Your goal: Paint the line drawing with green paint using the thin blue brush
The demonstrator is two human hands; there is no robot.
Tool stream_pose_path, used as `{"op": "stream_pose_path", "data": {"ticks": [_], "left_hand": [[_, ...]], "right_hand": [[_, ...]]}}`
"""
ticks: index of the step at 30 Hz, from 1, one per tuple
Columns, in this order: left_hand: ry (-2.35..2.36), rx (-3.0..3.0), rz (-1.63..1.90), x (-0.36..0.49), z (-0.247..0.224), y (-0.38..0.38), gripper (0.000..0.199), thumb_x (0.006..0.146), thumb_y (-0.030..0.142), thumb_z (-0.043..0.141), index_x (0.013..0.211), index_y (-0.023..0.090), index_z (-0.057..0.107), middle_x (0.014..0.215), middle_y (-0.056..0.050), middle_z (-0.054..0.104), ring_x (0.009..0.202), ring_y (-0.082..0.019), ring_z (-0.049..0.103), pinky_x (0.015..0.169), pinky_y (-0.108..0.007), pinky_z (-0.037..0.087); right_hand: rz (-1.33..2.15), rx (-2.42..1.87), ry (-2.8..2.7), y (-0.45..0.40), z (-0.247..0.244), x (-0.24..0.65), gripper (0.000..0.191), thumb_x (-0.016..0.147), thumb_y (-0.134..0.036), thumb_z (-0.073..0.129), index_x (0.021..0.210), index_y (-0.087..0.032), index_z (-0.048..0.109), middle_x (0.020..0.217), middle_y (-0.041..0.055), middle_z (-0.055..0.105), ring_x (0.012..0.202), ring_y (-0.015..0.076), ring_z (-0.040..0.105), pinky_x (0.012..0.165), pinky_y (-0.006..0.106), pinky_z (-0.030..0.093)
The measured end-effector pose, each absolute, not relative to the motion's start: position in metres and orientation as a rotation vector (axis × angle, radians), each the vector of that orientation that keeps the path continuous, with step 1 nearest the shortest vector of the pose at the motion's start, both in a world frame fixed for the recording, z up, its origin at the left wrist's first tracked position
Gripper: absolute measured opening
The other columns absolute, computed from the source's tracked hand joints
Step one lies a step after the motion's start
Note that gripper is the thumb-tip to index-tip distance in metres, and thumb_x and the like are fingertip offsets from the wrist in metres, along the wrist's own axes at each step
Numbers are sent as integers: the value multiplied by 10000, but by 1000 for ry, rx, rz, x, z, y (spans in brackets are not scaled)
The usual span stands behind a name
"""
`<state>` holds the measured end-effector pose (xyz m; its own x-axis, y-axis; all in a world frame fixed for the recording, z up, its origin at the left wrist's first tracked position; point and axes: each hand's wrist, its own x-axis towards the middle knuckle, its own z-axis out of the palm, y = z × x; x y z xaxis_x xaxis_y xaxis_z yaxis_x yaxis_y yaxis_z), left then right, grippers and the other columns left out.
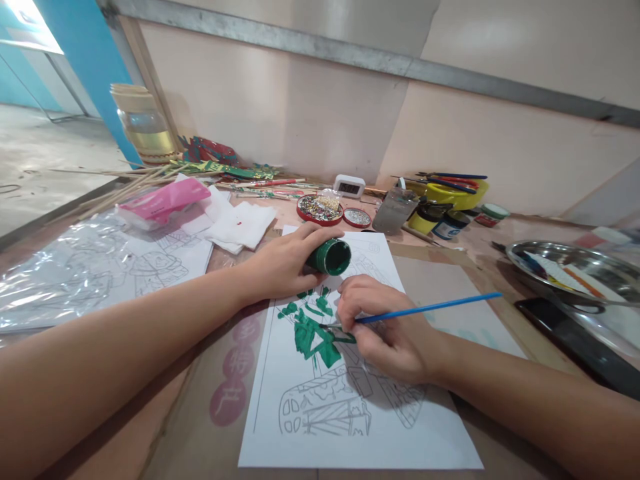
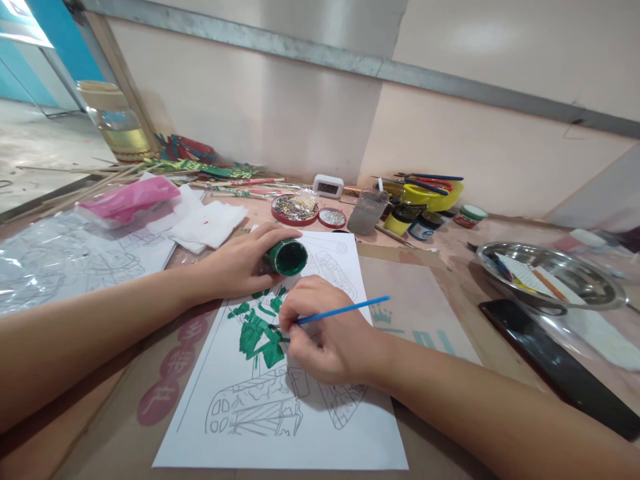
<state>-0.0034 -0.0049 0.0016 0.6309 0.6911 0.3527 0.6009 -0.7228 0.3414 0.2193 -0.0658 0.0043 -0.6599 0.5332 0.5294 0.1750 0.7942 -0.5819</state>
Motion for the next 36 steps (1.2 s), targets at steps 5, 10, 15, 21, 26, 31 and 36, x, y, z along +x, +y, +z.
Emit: {"op": "stream_pose_path", "data": {"ticks": [5, 10, 15, 21, 26, 31, 36], "left_hand": [[1062, 2659, 703, -3, 2, -5, 722, 838, 209, 632, 1497, 300, 351, 1435, -96, 507, 1214, -302, 614, 1019, -438, 501], [1060, 2666, 702, -3, 2, -5, 720, 841, 207, 630, 1498, 297, 350, 1439, -95, 507, 1227, -299, 609, 1025, -433, 500], [1058, 2663, 705, -3, 2, -5, 728, 836, 207, 634, 1502, 291, 352, 1440, -104, 509, 1226, -307, 607, 1036, -451, 494], [1059, 2656, 704, -3, 3, -5, 716, 840, 208, 628, 1495, 299, 354, 1440, -95, 508, 1231, -302, 608, 1040, -442, 491], [1067, 2650, 697, -3, 3, -5, 714, 834, 203, 634, 1491, 280, 362, 1435, -100, 511, 1229, -302, 609, 1034, -437, 496], [1071, 2650, 706, -3, 3, -5, 698, 851, 231, 642, 1491, 287, 368, 1462, -97, 501, 1236, -301, 605, 1028, -439, 506], [1076, 2661, 691, -5, 3, -5, 726, 824, 220, 649, 1491, 270, 369, 1466, -111, 503, 1256, -307, 596, 1034, -443, 508]], "right_hand": [[653, -509, -2242, -66, 4, 220, 151, 728, -88, 477, 746, -222, 544, 718, 24, 605, 713, 201, 538, 713, 386, 480], [633, -521, -2251, -66, 4, 219, 182, 746, -59, 480, 769, -218, 564, 734, 22, 622, 728, 196, 559, 715, 370, 481], [649, -501, -2247, -66, 3, 220, 162, 713, -78, 480, 733, -223, 548, 701, 17, 594, 701, 198, 536, 693, 370, 474], [638, -527, -2259, -66, 4, 220, 187, 742, -56, 487, 762, -223, 570, 727, 19, 617, 718, 197, 560, 716, 364, 482], [659, -498, -2255, -65, 4, 220, 155, 725, -84, 481, 735, -223, 551, 703, 19, 597, 694, 195, 539, 680, 362, 481], [578, -471, -2153, -66, 9, 220, 175, 796, -78, 495, 802, -219, 597, 749, 30, 648, 733, 201, 601, 705, 376, 533], [496, -599, -2009, -73, 47, 230, 233, 948, -73, 511, 928, -233, 680, 835, 20, 715, 804, 179, 680, 731, 331, 565]]}}
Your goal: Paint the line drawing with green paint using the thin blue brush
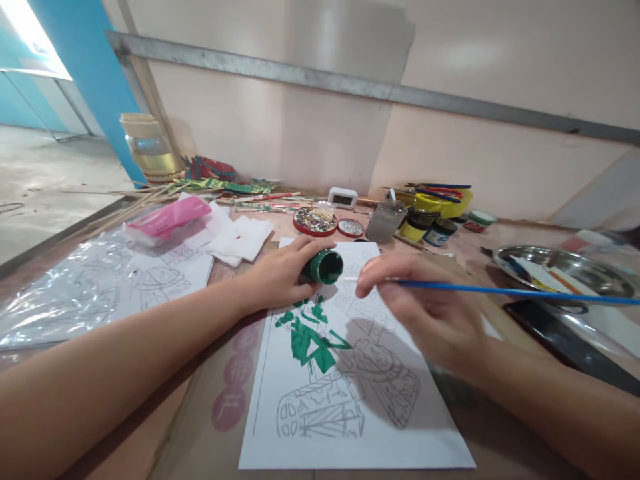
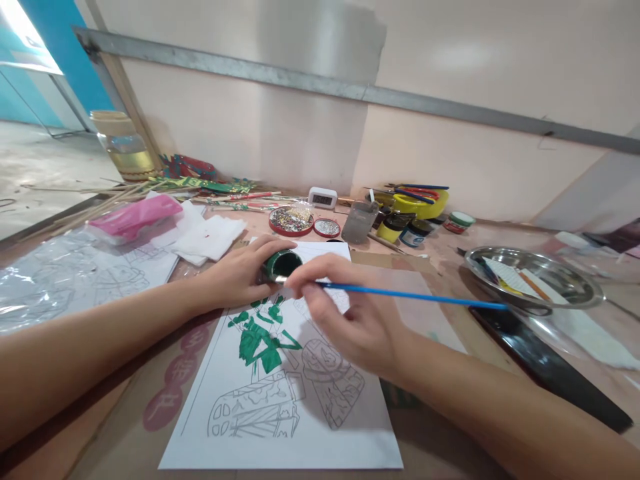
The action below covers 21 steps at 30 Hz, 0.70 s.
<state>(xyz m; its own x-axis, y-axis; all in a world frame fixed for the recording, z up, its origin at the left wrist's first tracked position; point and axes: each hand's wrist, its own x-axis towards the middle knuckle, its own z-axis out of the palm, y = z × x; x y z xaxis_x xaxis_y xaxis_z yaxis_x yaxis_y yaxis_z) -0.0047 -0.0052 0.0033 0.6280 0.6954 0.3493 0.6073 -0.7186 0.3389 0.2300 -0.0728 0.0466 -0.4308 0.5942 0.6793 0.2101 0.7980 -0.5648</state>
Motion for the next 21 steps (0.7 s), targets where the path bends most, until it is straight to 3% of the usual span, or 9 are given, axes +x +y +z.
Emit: {"op": "stream_pose_path", "data": {"ticks": [7, 13, 18, 21], "left_hand": [[1081, 2612, 695, -7, 6, -5, 686, 859, 313, 658, 1483, 220, 388, 1476, -142, 554, 1303, -329, 583, 1084, -511, 475], [1241, 2527, 627, -8, 7, -1, 605, 841, 469, 683, 1357, 196, 525, 1271, -148, 694, 1188, -354, 646, 1010, -538, 511], [1273, 2522, 601, -9, 6, -2, 633, 842, 463, 695, 1385, 201, 500, 1330, -130, 668, 1214, -343, 629, 1045, -520, 495], [1373, 2568, 547, -8, 9, -3, 605, 855, 556, 680, 1305, 166, 574, 1362, -164, 630, 1257, -367, 590, 1095, -533, 452]], "right_hand": [[223, -555, -1984, -59, 74, 255, 220, 1012, -138, 555, 1082, -267, 719, 1054, 16, 752, 1018, 196, 701, 935, 359, 550], [248, -660, -1972, -41, 81, 268, 188, 1030, -208, 559, 1086, -272, 727, 1060, 29, 749, 1007, 209, 703, 894, 356, 560], [226, -589, -2040, -47, 99, 281, 206, 1016, -184, 564, 1123, -269, 718, 1081, 42, 745, 1064, 228, 684, 929, 379, 545], [210, -571, -2017, -48, 103, 286, 233, 1006, -151, 561, 1132, -267, 720, 1082, 44, 745, 1072, 231, 680, 938, 387, 538]]}}
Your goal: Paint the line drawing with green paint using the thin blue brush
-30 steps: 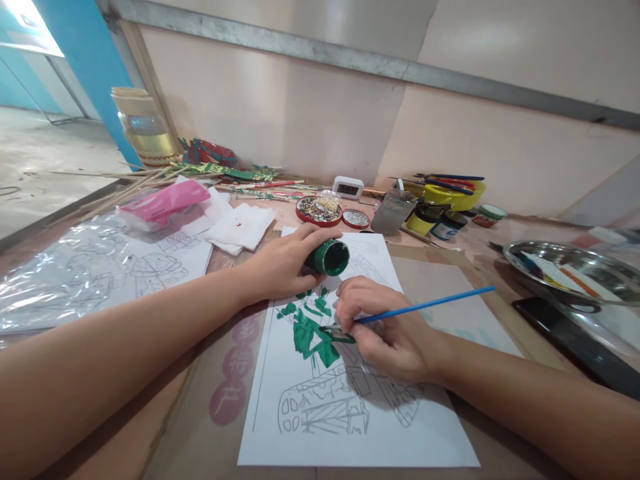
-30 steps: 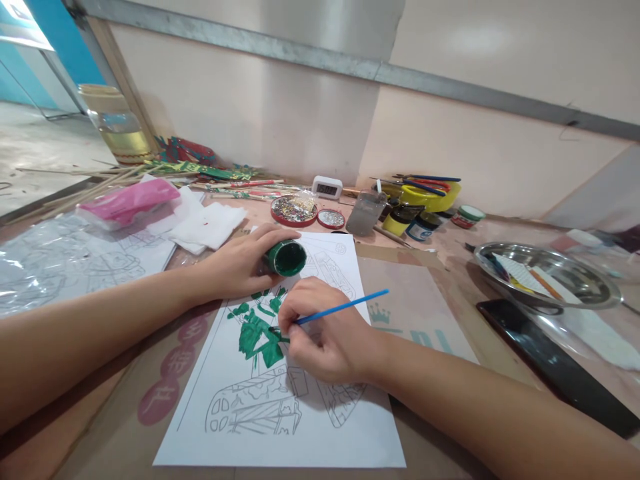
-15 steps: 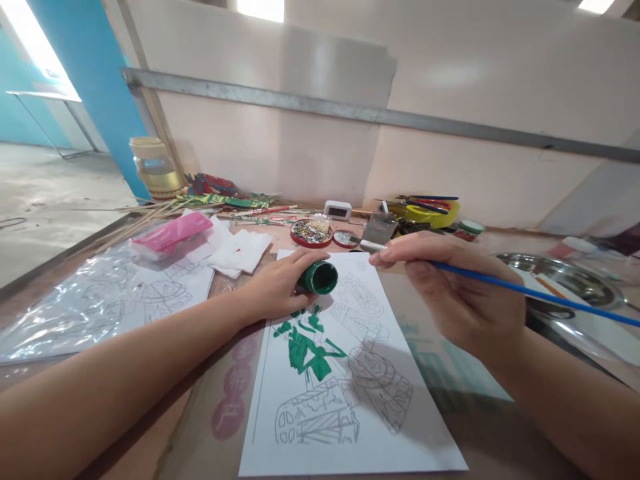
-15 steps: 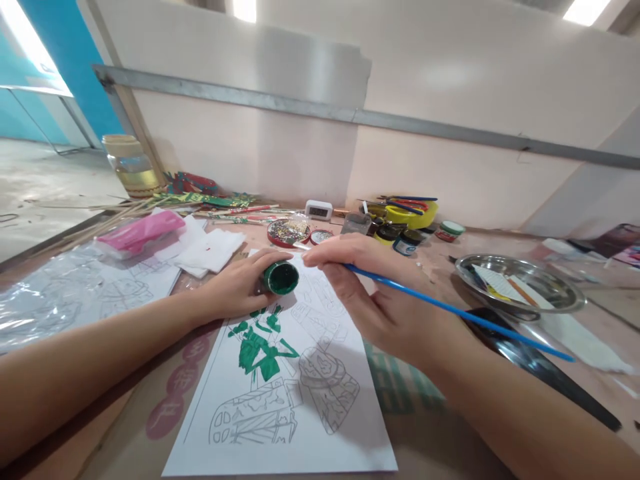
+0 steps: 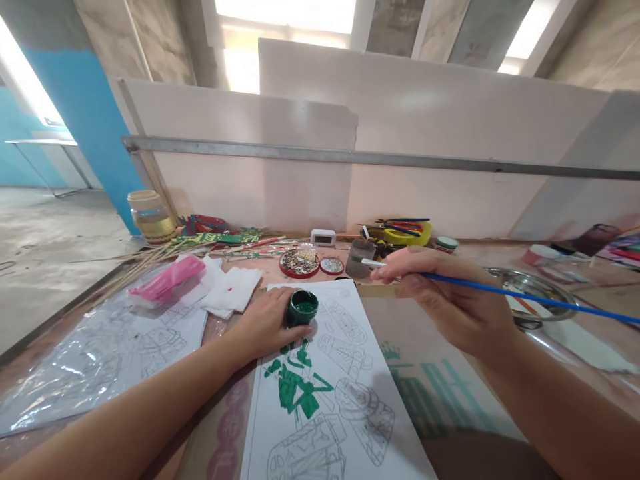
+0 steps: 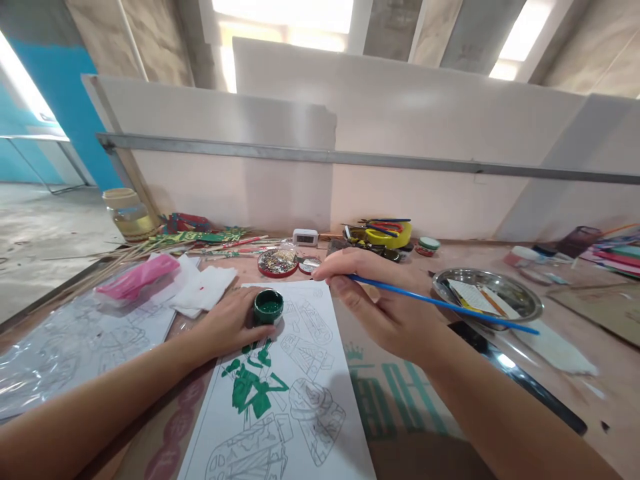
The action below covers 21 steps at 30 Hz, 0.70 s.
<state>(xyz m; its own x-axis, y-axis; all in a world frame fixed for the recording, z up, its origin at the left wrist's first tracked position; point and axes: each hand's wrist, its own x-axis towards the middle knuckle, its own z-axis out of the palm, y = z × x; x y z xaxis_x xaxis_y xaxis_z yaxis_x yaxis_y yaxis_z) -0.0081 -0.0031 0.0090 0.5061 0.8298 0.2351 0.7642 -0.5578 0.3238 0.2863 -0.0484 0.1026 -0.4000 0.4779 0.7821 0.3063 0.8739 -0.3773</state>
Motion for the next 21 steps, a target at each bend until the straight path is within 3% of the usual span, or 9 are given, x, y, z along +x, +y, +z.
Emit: {"op": "stream_pose_path", "data": {"ticks": [4, 6, 8, 10, 13, 19, 21], "left_hand": [[1498, 2623, 209, -11, 29, -1, 654, 818, 721, 649, 1126, 145, 699, 1203, -193, 683, 1193, -414, 600, 1044, -566, 455], [1490, 2583, 139, -17, 48, 0, 620, 903, 705, 530, 1194, 185, 700, 1118, -152, 731, 1057, -361, 672, 912, -501, 520], [1446, 2521, 45, -25, 72, 1, 585, 973, 662, 418, 1313, 249, 657, 1179, -95, 747, 1026, -296, 697, 881, -428, 521], [1448, 2547, -25, -33, 98, 2, 540, 956, 639, 466, 1278, 261, 678, 1193, -68, 752, 1020, -262, 701, 847, -362, 510], [1676, 2726, 21, -42, 134, 0, 461, 955, 575, 475, 1219, 276, 704, 1071, -47, 769, 888, -237, 705, 731, -327, 487], [1867, 3109, 258, -47, 185, -23, 439, 1008, 444, 363, 1175, 243, 716, 1063, -16, 745, 969, -197, 643, 896, -341, 445], [1888, 3056, 443, -43, 193, -42, 475, 989, 521, 361, 1109, 249, 732, 1001, 9, 745, 862, -169, 627, 825, -319, 447]], "right_hand": [[250, -554, -2021, -48, 102, 287, 236, 1002, -143, 559, 1134, -263, 713, 1086, 49, 739, 1064, 231, 676, 912, 383, 546], [259, -529, -2022, -49, 103, 284, 229, 1004, -138, 556, 1121, -259, 711, 1067, 47, 737, 1046, 222, 677, 901, 376, 549], [263, -486, -2024, -52, 106, 282, 230, 1007, -124, 543, 1105, -251, 708, 1040, 44, 736, 1020, 207, 679, 896, 367, 547], [270, -428, -2032, -55, 110, 279, 237, 1004, -106, 539, 1105, -244, 703, 1033, 44, 738, 1008, 199, 681, 887, 358, 547], [258, -375, -2031, -61, 115, 279, 232, 995, -92, 549, 1100, -231, 701, 1036, 52, 743, 1018, 203, 685, 885, 356, 549], [250, -345, -1978, -68, 122, 283, 228, 1002, -87, 539, 1089, -214, 708, 1007, 59, 736, 975, 195, 688, 854, 347, 552], [248, -336, -1975, -70, 123, 284, 233, 1002, -84, 541, 1090, -217, 711, 1006, 56, 738, 982, 194, 687, 863, 345, 551]]}}
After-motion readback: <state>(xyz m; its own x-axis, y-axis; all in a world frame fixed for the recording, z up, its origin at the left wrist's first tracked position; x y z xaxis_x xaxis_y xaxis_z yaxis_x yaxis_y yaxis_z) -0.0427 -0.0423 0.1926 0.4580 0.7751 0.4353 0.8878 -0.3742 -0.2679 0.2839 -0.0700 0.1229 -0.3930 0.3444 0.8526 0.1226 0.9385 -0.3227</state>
